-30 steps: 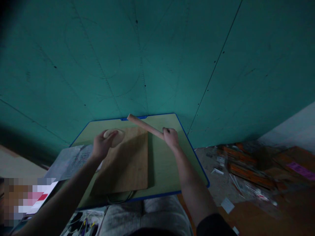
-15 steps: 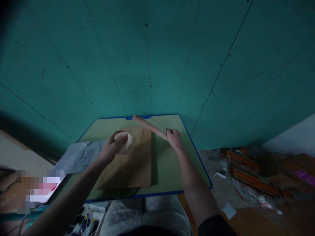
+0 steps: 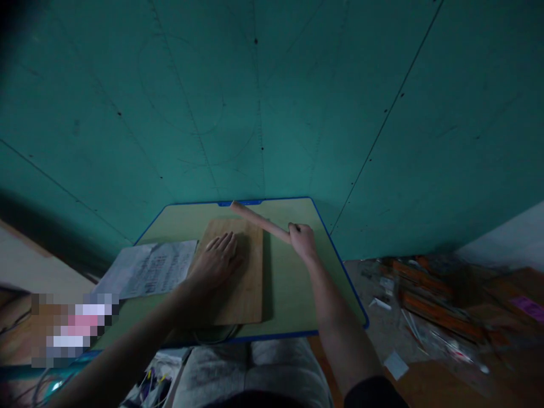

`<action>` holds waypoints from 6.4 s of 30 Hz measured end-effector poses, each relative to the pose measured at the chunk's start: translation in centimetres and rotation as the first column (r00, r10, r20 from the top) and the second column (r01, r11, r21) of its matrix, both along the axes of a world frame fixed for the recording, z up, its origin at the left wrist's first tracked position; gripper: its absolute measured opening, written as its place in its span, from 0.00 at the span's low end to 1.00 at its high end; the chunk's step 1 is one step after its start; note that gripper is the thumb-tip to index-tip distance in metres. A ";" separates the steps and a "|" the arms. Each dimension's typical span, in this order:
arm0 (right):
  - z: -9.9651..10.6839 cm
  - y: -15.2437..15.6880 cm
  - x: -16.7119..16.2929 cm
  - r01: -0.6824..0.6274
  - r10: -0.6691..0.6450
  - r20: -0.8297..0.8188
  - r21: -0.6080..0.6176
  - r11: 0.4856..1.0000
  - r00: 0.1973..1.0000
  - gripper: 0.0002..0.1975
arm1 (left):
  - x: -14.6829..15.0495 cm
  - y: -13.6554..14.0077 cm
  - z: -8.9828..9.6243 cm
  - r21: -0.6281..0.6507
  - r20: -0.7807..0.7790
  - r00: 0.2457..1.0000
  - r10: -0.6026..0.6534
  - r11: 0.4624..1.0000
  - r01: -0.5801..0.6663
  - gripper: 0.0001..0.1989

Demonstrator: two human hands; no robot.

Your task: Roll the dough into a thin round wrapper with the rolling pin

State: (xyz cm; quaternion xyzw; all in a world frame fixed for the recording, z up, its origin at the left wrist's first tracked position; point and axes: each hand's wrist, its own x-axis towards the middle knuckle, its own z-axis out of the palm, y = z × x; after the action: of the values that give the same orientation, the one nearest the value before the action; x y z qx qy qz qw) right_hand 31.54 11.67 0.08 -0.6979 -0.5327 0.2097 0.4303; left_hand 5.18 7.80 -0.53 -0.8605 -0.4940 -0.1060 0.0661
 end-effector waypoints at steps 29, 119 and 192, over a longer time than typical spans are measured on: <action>-0.5 0.5 0.7 0.024 -0.023 0.057 -0.026 0.999 0.998 0.17 | 4.4 -1.8 1.0 -0.040 -0.003 0.999 0.034 0.999 -0.035 0.29; 0.2 -7.0 -6.6 -0.498 0.355 0.679 0.018 0.867 0.642 0.11 | -4.2 -6.1 1.9 0.173 0.076 0.994 0.075 0.981 -0.087 0.21; 2.9 -0.7 -9.1 -0.293 0.277 0.709 -0.104 0.950 0.648 0.16 | -3.2 3.1 4.2 -0.046 0.042 0.955 0.295 0.955 -0.293 0.22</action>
State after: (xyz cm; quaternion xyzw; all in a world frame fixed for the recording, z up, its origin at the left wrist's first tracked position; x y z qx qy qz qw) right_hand 22.44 11.01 2.94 -0.6270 -0.7627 -0.0189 0.1577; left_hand 1.95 10.89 3.71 -0.7758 -0.6198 -0.1062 0.0520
